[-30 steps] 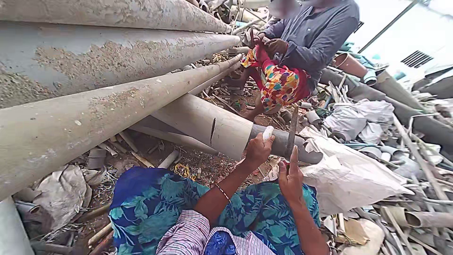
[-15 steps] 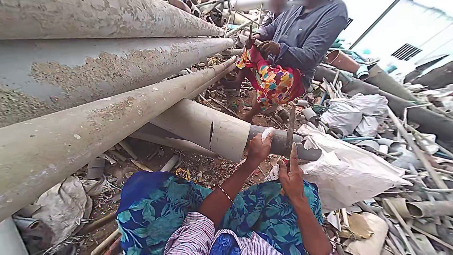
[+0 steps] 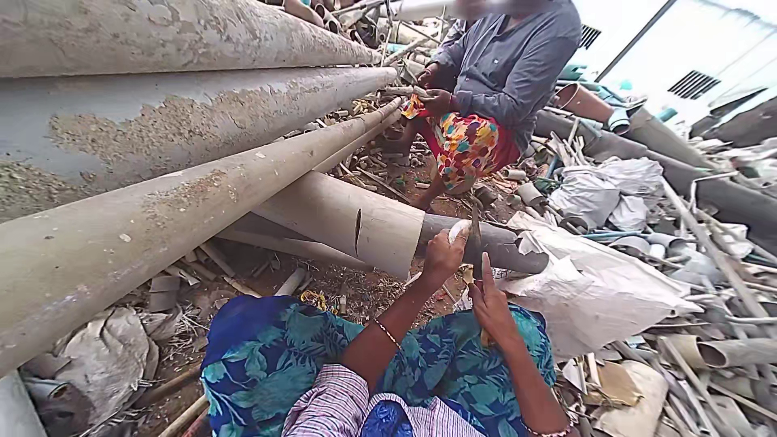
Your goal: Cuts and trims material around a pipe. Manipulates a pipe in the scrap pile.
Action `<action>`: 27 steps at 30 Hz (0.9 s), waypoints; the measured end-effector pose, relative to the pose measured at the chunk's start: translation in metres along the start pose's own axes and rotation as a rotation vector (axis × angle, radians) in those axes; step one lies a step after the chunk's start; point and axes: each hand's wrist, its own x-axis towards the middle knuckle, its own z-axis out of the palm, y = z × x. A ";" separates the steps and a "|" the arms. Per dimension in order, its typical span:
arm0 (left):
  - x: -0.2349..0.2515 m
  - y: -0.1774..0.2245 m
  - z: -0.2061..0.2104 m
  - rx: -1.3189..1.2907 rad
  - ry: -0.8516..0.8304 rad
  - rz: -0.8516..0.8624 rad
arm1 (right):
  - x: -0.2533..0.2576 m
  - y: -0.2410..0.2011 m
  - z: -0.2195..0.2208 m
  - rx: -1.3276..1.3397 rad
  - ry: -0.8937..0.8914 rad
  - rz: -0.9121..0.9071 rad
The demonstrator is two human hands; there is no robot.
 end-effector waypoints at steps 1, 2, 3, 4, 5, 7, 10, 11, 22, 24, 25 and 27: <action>-0.001 0.001 -0.001 0.011 -0.006 0.002 | -0.001 0.000 0.001 0.003 0.042 -0.019; 0.001 0.005 -0.002 0.009 0.000 0.014 | 0.000 -0.003 0.000 0.005 0.130 -0.069; 0.000 0.004 -0.002 0.001 0.009 0.020 | -0.003 -0.009 -0.004 0.009 0.216 -0.116; -0.002 0.001 -0.001 -0.008 0.011 0.017 | -0.006 -0.016 -0.008 0.012 0.285 -0.154; -0.002 0.001 -0.001 -0.017 0.008 0.014 | -0.007 -0.022 -0.012 0.010 0.345 -0.197; -0.001 0.002 -0.002 -0.016 0.007 0.009 | -0.005 -0.026 -0.012 -0.012 0.452 -0.285; -0.002 0.004 -0.001 0.015 0.011 0.014 | 0.000 -0.009 0.006 -0.113 0.376 -0.252; -0.004 0.004 0.000 0.030 0.011 0.017 | 0.001 -0.004 0.008 -0.114 0.199 -0.127; -0.002 0.002 0.001 0.008 0.032 0.020 | -0.005 -0.020 -0.003 -0.037 0.330 -0.275; -0.002 0.004 0.001 -0.034 0.003 -0.002 | -0.007 -0.015 0.004 -0.008 0.263 -0.241; -0.002 0.005 0.000 -0.069 -0.021 -0.018 | -0.008 -0.014 0.006 0.016 0.199 -0.198; -0.003 0.007 -0.002 -0.167 -0.079 -0.054 | -0.008 -0.010 0.011 0.081 0.080 -0.100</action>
